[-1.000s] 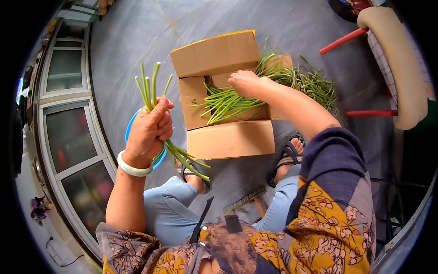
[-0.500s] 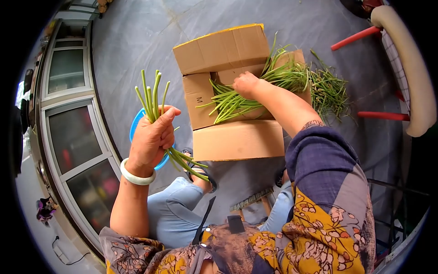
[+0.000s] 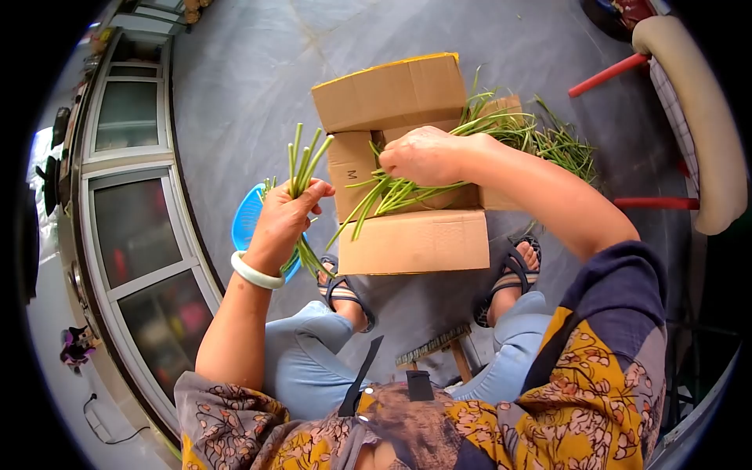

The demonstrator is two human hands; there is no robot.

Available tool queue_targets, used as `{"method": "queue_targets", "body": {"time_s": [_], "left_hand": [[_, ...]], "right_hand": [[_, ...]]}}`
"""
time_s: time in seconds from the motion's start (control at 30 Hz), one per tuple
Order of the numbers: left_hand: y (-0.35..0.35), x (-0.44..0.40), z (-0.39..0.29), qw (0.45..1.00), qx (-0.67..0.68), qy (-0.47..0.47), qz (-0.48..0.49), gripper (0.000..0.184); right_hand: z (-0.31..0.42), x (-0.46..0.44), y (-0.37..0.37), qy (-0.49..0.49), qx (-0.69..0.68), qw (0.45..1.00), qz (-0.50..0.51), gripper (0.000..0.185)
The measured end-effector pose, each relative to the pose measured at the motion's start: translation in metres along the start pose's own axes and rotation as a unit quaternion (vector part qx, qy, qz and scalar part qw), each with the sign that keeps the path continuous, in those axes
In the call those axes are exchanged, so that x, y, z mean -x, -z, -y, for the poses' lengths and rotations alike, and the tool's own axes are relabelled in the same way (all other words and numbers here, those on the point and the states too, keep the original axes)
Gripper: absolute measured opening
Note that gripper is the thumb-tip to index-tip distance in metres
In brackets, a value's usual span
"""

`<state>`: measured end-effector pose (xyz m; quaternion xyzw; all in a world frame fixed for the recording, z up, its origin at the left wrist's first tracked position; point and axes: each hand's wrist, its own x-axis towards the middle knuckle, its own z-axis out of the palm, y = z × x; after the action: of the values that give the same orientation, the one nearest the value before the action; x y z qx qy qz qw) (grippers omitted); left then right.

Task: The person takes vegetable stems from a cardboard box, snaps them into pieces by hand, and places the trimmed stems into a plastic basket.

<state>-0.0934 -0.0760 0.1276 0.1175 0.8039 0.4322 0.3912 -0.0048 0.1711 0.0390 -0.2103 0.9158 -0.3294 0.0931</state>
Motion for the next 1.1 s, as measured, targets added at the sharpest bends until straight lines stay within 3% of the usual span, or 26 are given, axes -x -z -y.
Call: {"method": "queue_targets", "body": {"time_s": [0.1,0.17,0.23,0.37,0.57,0.6,0.8,1.1], "left_hand": [[-0.005,-0.001,-0.004,0.996,0.021,0.067,0.051,0.026],[-0.017,-0.003,0.002,0.986,0.117,0.013,0.115,0.027],[-0.02,0.001,-0.008,0.985,0.069,-0.001,0.159,0.027],[-0.026,0.0,-0.014,0.982,0.07,0.07,0.163,0.026],[-0.021,0.002,-0.019,0.981,0.073,0.087,0.159,0.027],[-0.021,0.002,-0.019,0.981,0.072,0.09,0.158,0.027],[-0.007,0.006,-0.019,0.988,0.08,0.078,0.108,0.025],[-0.004,0.01,-0.02,0.989,0.092,0.06,0.1,0.024]], "right_hand": [[0.029,0.0,0.024,0.031,-0.049,0.997,-0.053,0.013],[0.038,0.0,0.031,0.013,-0.098,0.991,-0.09,0.016],[0.046,-0.002,0.031,0.013,-0.145,0.982,-0.119,0.017],[0.044,0.002,0.038,-0.019,-0.199,0.976,-0.091,0.019],[0.031,0.011,0.059,-0.093,-0.233,0.966,-0.06,0.026],[0.027,0.012,0.066,-0.14,-0.256,0.955,-0.043,0.022],[0.014,0.038,0.095,-0.219,-0.268,0.938,0.019,0.037],[0.008,0.044,0.088,-0.2,-0.272,0.941,0.016,0.028]]}}
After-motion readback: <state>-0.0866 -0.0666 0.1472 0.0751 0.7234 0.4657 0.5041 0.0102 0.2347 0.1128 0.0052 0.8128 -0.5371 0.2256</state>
